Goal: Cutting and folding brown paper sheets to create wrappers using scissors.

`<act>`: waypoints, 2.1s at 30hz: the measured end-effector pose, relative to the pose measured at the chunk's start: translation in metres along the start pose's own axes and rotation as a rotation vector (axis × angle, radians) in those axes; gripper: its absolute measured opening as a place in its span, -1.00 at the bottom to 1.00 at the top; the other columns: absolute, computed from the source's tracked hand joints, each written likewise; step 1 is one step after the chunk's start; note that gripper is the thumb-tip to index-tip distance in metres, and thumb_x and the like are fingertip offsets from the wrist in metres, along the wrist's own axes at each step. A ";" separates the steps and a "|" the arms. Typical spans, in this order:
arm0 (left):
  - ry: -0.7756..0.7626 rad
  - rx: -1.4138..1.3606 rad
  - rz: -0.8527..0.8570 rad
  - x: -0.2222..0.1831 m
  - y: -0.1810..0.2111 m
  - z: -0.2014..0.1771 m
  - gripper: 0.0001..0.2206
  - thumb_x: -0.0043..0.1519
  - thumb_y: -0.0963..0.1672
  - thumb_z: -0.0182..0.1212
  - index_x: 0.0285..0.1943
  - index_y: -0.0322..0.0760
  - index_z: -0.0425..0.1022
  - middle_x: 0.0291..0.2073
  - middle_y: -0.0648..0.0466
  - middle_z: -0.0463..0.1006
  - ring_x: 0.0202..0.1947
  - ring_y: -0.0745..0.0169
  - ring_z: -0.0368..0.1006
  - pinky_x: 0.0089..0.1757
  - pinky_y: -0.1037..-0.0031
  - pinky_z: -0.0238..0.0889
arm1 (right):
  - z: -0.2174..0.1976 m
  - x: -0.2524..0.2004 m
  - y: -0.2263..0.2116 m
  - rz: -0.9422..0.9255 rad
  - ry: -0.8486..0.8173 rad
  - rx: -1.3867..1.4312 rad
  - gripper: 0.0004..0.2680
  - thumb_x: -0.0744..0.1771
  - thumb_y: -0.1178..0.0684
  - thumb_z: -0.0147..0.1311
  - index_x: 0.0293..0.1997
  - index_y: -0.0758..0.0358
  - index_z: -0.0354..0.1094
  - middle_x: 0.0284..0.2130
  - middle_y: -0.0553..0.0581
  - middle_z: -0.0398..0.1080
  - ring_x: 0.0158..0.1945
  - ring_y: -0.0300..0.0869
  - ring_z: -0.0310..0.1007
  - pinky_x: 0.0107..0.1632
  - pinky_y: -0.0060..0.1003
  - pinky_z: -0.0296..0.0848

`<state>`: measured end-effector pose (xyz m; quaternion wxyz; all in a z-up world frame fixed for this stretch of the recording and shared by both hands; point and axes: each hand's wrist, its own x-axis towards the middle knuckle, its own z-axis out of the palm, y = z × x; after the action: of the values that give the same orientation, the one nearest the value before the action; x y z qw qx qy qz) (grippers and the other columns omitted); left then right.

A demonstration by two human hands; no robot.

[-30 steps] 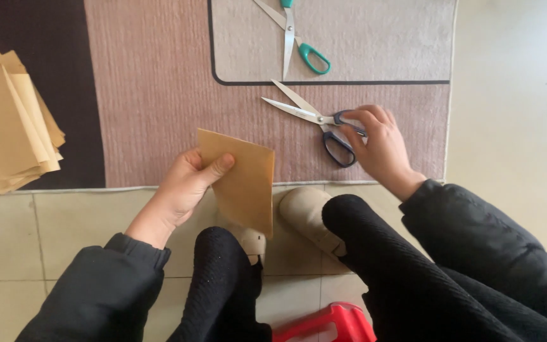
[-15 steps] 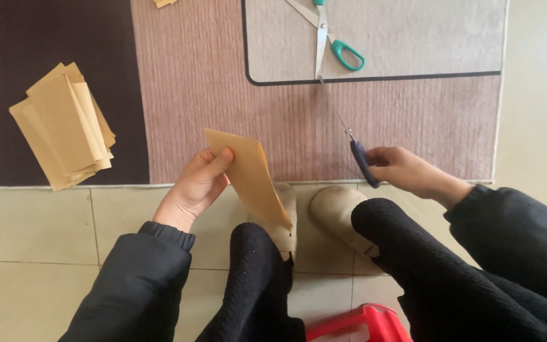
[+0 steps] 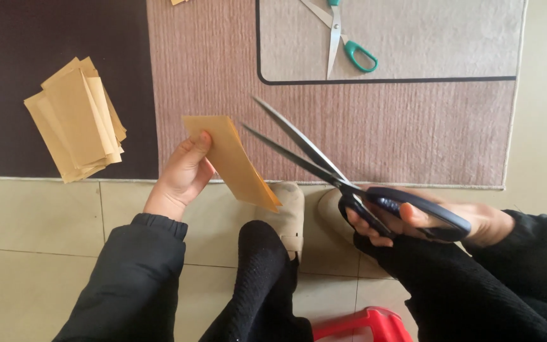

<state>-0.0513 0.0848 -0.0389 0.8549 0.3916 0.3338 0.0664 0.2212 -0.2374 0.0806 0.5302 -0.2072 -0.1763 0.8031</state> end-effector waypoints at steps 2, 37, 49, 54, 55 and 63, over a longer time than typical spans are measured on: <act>-0.003 0.013 -0.005 0.000 0.001 -0.002 -0.60 0.19 0.13 0.39 0.09 -0.03 0.66 0.03 0.23 0.67 0.11 0.25 0.49 0.10 0.24 0.29 | 0.017 0.006 -0.007 0.049 0.067 -0.007 -0.47 0.39 -0.31 0.25 0.17 0.49 0.20 -0.04 0.22 0.26 -0.08 -0.16 0.21 -0.14 -0.29 0.28; -0.061 0.646 0.174 -0.007 0.029 0.079 -0.90 0.13 -0.15 0.61 -0.28 -0.15 0.74 -0.46 0.21 0.69 -0.32 0.55 0.46 -0.16 0.63 0.39 | -0.014 0.010 0.044 0.111 0.311 -0.023 -0.48 0.34 -0.28 0.17 -0.04 0.66 0.31 -0.35 0.38 0.27 -0.39 -0.03 0.35 -0.57 -0.28 0.43; -0.017 0.685 0.092 0.000 0.032 0.056 -0.88 0.08 -0.17 0.62 -0.28 -0.14 0.77 -0.46 0.18 0.72 -0.36 0.53 0.50 -0.16 0.63 0.37 | -0.008 0.035 0.028 0.213 0.439 -0.172 -0.58 0.33 -0.17 0.23 -0.20 0.64 0.40 -0.53 0.28 0.27 -0.57 -0.12 0.35 -0.72 -0.33 0.37; 0.157 0.833 0.087 0.003 0.048 0.021 -0.80 0.20 -0.09 0.52 -0.04 -0.17 0.71 -0.22 0.04 0.76 -0.16 0.37 0.60 0.00 0.43 0.41 | -0.026 0.048 0.014 0.143 0.333 -0.381 -0.53 0.35 -0.29 0.13 -0.21 0.57 0.45 -0.56 0.30 0.38 -0.65 -0.06 0.50 -0.68 -0.21 0.45; 0.173 0.841 0.093 0.008 0.056 0.004 -0.80 0.20 -0.09 0.52 -0.04 -0.17 0.71 -0.22 0.04 0.76 -0.16 0.37 0.60 0.00 0.43 0.41 | -0.042 0.038 0.022 0.139 0.315 -0.385 -0.53 0.35 -0.29 0.13 -0.21 0.57 0.45 -0.56 0.30 0.38 -0.65 -0.06 0.50 -0.68 -0.21 0.45; 0.998 1.083 0.266 -0.003 0.135 -0.185 -0.76 0.31 -0.06 0.28 0.06 -0.24 0.50 -0.08 0.00 0.69 -0.07 0.12 0.64 -0.11 0.32 0.41 | -0.085 0.062 0.018 0.588 1.142 -1.248 -0.68 0.29 -0.26 0.20 -0.04 0.14 0.51 -0.29 0.18 0.55 -0.17 -0.02 0.55 -0.01 -0.18 0.39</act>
<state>-0.1492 0.2915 -0.0282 0.2741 0.7181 0.6180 0.1655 0.2296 -0.1809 -0.0100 0.1005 -0.8628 -0.2300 0.4388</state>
